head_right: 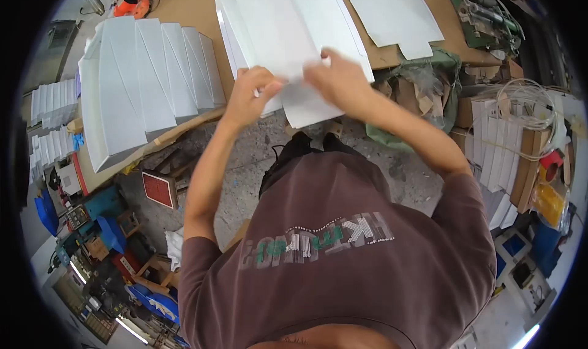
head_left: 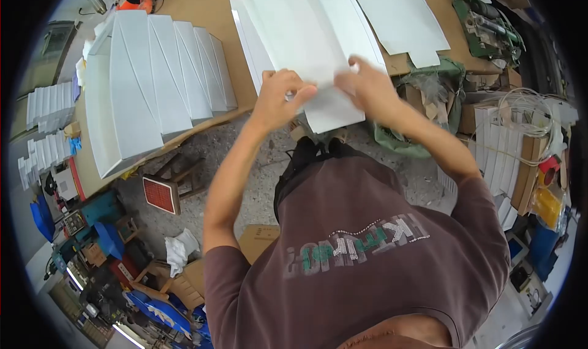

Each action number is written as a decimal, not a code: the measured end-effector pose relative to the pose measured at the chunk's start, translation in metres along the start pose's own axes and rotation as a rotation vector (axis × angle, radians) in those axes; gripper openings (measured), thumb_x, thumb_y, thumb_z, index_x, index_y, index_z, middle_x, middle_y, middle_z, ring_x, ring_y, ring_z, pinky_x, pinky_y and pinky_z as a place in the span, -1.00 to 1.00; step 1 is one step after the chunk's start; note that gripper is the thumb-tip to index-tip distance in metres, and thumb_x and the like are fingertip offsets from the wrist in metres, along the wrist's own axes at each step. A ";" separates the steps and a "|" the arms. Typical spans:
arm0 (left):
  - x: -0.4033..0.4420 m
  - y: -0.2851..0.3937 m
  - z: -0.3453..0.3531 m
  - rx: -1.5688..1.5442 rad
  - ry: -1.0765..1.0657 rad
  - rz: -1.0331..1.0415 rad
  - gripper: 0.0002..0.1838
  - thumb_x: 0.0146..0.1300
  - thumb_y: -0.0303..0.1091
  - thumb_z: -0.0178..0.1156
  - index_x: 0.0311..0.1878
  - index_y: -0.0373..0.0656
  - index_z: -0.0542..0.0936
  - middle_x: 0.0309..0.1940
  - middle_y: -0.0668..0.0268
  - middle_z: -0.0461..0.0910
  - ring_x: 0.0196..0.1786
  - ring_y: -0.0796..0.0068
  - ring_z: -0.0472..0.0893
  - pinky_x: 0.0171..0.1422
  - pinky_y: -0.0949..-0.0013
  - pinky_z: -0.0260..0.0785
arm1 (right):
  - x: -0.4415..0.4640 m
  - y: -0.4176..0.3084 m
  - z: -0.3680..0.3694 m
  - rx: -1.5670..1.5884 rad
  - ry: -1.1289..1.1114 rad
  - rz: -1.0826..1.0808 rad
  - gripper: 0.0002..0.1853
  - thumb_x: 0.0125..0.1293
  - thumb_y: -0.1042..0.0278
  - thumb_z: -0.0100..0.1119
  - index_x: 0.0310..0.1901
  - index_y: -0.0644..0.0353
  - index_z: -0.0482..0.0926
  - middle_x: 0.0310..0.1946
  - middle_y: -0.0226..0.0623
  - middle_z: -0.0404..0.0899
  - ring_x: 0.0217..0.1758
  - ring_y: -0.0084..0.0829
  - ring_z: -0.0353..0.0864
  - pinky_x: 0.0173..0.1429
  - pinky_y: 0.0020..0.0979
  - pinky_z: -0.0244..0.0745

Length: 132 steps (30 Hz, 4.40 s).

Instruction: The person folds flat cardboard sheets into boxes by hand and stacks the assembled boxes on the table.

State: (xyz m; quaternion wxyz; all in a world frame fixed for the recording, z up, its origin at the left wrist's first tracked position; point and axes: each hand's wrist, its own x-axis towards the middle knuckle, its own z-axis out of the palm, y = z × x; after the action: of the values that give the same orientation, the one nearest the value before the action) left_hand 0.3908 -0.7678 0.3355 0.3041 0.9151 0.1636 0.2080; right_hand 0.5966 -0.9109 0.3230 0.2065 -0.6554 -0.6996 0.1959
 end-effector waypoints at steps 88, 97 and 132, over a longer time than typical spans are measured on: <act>-0.075 -0.087 -0.006 0.159 -0.162 0.085 -0.43 0.10 -0.15 0.43 0.16 -0.20 0.60 0.18 0.04 0.60 0.37 0.07 0.49 0.37 0.10 0.41 | 0.029 -0.155 -0.036 0.208 0.179 -0.040 -0.48 0.20 0.41 0.42 0.20 0.20 0.53 0.21 -0.05 0.53 0.27 0.00 0.53 0.33 -0.14 0.48; -0.018 -0.061 -0.036 -0.001 -0.187 -0.291 -0.81 0.38 -0.29 0.27 -0.06 -0.15 0.73 -0.36 0.02 0.67 -0.46 0.25 0.66 -0.38 0.19 0.43 | 0.030 -0.166 0.097 -0.119 0.136 -0.049 -0.38 0.24 0.29 0.39 0.28 0.32 0.41 0.29 0.10 0.41 0.36 -0.01 0.46 0.33 -0.19 0.50; -0.007 -0.006 0.008 0.190 -0.003 0.044 -0.77 0.27 -0.24 0.31 -0.14 -0.20 0.65 -0.46 0.29 0.53 -0.31 0.33 0.54 -0.01 0.13 0.17 | -0.033 -0.033 0.019 -0.368 -0.010 -0.158 0.01 0.00 -0.06 0.51 0.47 0.15 0.27 0.52 0.18 0.03 0.51 0.53 0.00 0.49 0.10 0.32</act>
State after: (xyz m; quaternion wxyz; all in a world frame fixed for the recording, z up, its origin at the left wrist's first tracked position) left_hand 0.3879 -0.7700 0.3243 0.2112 0.9436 0.1620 0.1970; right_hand 0.5607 -0.9458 0.3235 0.0943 -0.6241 -0.7740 0.0510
